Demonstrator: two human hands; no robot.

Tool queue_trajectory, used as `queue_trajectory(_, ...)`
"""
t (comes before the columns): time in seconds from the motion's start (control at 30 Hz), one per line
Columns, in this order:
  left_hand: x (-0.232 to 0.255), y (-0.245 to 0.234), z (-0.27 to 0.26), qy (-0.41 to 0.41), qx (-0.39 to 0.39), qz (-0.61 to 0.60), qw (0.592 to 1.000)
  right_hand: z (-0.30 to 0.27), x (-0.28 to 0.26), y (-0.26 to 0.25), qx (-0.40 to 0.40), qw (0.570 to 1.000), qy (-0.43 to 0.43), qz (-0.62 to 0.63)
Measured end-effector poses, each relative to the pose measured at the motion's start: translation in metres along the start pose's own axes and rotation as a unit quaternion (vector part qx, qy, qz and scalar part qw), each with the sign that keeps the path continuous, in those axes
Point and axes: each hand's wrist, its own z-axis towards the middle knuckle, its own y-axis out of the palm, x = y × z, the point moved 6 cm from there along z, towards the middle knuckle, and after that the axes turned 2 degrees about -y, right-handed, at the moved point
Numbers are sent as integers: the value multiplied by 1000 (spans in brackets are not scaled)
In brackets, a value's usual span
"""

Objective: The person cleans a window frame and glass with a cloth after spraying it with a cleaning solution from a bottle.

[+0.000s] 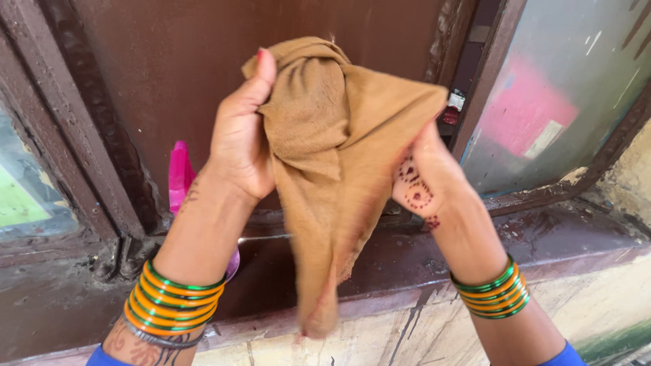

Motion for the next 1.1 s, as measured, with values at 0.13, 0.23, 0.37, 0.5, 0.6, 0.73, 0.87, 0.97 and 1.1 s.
queue_trajectory(0.13,16,3,-6,19,28,81,996,0,-23,2,-5,999,-32,10)
queue_trajectory(0.23,28,-6,-5,55,49,159,984,1,-37,0,-20,996,-72,39)
queue_trajectory(0.37,54,-26,-6,126,109,230,959,-5,-72,-8,-47,986,-132,-88)
queue_trajectory(0.5,66,-35,-12,87,302,414,854,-8,-107,-17,17,944,-167,-285)
queue_trajectory(0.6,78,-33,-18,47,377,401,834,-3,-124,-24,-27,964,-154,-214)
queue_trajectory(0.73,95,-43,-26,67,368,313,873,-8,-150,-51,11,955,-190,-229)
queue_trajectory(0.87,99,-73,-14,119,293,148,937,-14,-154,-58,-78,963,-243,-91)
queue_trajectory(0.97,108,-79,0,162,152,99,970,-12,-157,-67,-10,940,-218,-264)
queue_trajectory(1.1,125,-109,-1,181,252,45,950,-21,-175,-92,45,954,-256,-149)
